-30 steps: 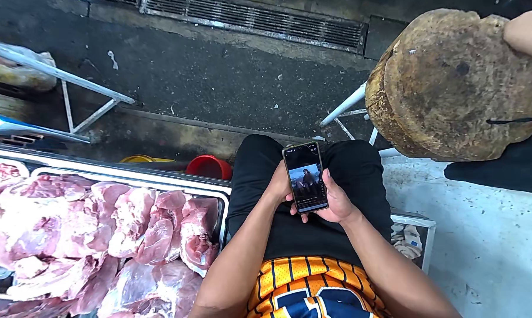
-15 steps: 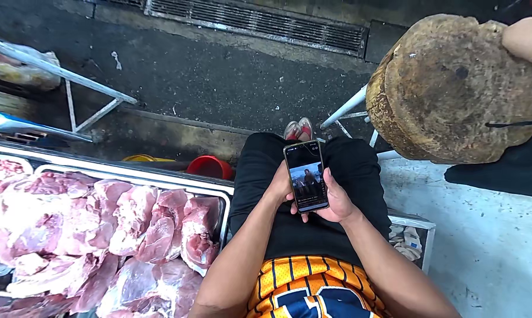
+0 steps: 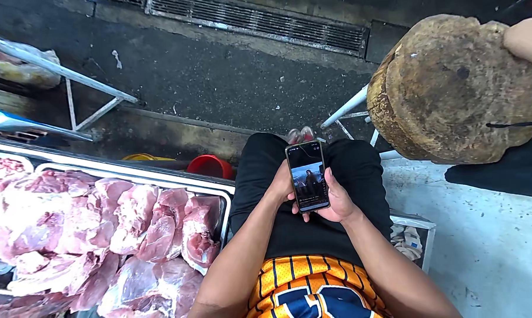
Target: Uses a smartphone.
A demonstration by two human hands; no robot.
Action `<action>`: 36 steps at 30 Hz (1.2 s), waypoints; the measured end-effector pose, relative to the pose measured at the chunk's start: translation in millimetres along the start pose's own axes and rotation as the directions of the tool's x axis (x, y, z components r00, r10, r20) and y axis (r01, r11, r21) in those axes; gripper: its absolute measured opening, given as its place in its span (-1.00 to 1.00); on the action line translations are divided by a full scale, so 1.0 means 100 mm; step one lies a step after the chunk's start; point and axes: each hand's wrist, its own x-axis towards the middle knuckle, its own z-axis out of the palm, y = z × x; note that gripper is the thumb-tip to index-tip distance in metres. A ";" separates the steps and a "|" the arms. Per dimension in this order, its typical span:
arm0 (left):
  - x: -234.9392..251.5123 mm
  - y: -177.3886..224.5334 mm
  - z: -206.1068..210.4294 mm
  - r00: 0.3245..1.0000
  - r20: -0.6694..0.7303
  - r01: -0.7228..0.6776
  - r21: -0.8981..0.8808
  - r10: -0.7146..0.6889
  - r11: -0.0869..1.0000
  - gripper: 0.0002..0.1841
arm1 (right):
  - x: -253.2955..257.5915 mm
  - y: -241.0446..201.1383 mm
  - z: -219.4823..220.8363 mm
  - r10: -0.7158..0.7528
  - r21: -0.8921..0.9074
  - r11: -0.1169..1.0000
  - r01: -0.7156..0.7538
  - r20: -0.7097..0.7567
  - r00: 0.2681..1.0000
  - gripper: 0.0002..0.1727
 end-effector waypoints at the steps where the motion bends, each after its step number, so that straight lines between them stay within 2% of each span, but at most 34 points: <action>1: 0.00 0.00 0.01 1.000 0.003 0.002 -0.006 -0.002 1.000 -0.88 | 0.00 -0.01 0.00 -0.001 0.002 1.000 0.001 0.001 1.000 -0.03; 5: 0.01 0.03 0.04 1.000 0.007 0.027 -0.060 -0.026 0.998 -0.88 | -0.01 -0.03 0.01 -0.015 0.005 1.000 0.015 0.009 1.000 -0.04; 12: 0.00 0.02 0.01 0.999 -0.023 0.044 -0.049 -0.045 0.998 -0.89 | 0.01 -0.01 0.00 -0.004 -0.007 1.000 0.004 0.015 1.000 -0.05; 21: 0.03 -0.01 -0.01 1.000 -0.001 0.012 0.056 -0.012 0.998 -0.89 | -0.02 -0.01 -0.03 -0.001 -0.013 1.000 0.001 0.003 1.000 -0.05; 33: 0.02 0.02 0.03 0.998 -0.020 0.053 -0.044 -0.054 0.998 -0.88 | 0.00 -0.03 0.01 -0.012 -0.008 1.000 0.012 -0.002 1.000 -0.06; 36: 0.00 0.04 0.03 0.998 -0.031 0.048 -0.020 -0.049 0.999 -0.87 | 0.01 -0.02 0.01 -0.011 -0.020 1.000 0.011 0.001 1.000 -0.07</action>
